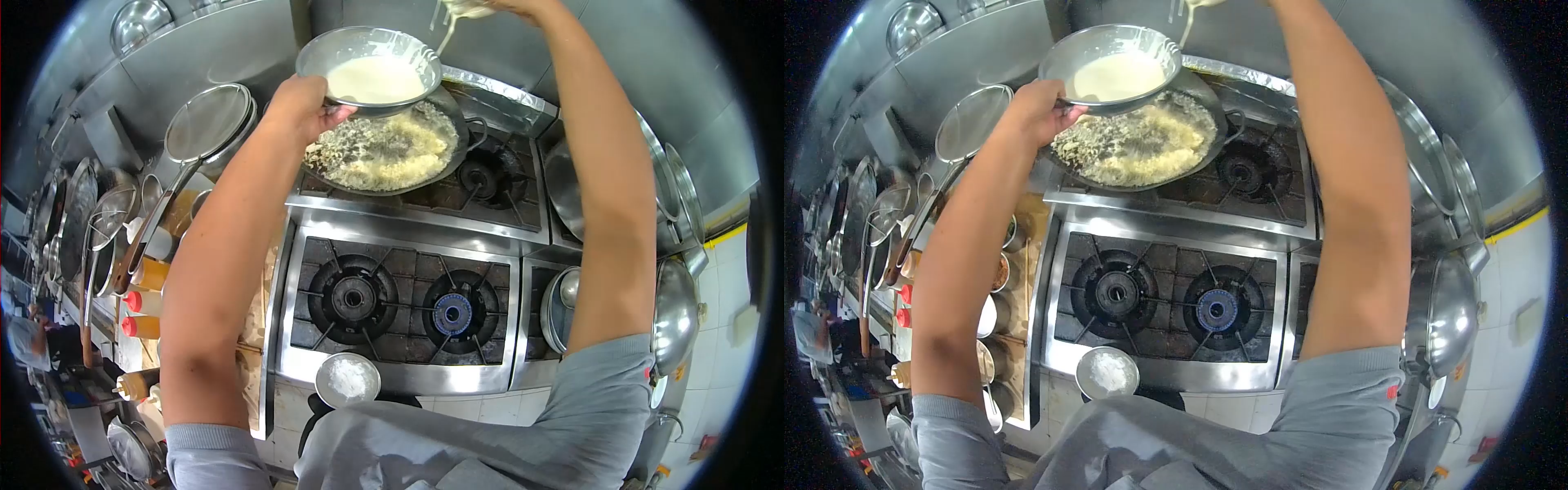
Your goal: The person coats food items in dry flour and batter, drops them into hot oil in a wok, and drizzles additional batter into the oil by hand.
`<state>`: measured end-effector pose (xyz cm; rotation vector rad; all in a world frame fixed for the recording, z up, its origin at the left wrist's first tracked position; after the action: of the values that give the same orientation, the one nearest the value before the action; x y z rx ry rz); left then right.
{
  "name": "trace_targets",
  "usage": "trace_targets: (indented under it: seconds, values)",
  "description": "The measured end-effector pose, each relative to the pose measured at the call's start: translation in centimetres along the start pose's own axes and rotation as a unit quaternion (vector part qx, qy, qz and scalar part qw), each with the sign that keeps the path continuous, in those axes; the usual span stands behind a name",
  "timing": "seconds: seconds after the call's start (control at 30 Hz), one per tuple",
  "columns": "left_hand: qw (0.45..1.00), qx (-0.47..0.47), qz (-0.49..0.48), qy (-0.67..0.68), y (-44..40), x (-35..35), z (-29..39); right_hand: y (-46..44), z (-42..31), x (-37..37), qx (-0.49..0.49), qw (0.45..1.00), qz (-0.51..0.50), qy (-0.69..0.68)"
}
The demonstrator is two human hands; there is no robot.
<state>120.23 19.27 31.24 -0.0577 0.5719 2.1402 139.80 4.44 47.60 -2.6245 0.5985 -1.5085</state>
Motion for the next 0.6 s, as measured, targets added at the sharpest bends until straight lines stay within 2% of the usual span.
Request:
trace_targets:
  seconds: [0.03, 0.13, 0.27, 0.37, 0.5, 0.6]
  values:
    - [1.000, -0.003, 0.004, -0.003, 0.0, 0.9, -0.1, 0.0, -0.1, 0.5, 0.018, 0.998, 0.000, 0.055]
    - [1.000, -0.006, 0.022, -0.013, 0.4, 3.6, -0.2, 2.0, 0.5, 0.0, -0.048, 0.998, 0.024, 0.040]
    - [0.998, -0.001, 0.055, -0.035, 1.3, 8.2, -0.9, 2.0, 4.2, -3.9, -0.106, 0.994, -0.020, -0.031]
    - [0.995, -0.012, 0.089, -0.032, 3.4, 10.2, -0.9, -0.3, 9.8, -6.0, -0.075, 0.997, -0.020, 0.006]
    - [0.996, -0.009, 0.077, -0.048, 3.9, 13.1, -1.3, -3.8, 10.5, -7.6, -0.001, 0.968, 0.012, 0.251]
    - [0.992, 0.000, 0.117, -0.040, 5.4, 14.2, -1.4, -5.9, 11.2, -8.8, -0.002, 0.962, 0.013, 0.273]
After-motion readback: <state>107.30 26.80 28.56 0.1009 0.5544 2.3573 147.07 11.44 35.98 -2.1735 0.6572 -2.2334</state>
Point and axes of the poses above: each hand's wrist, its own y-axis away from the middle knuckle, its own x-axis out of the back of the hand, z = x × y, the point moved 7 cm from there along -y, towards the middle knuckle, and after that the axes turned 10 degrees about x, right-handed, at the moved point
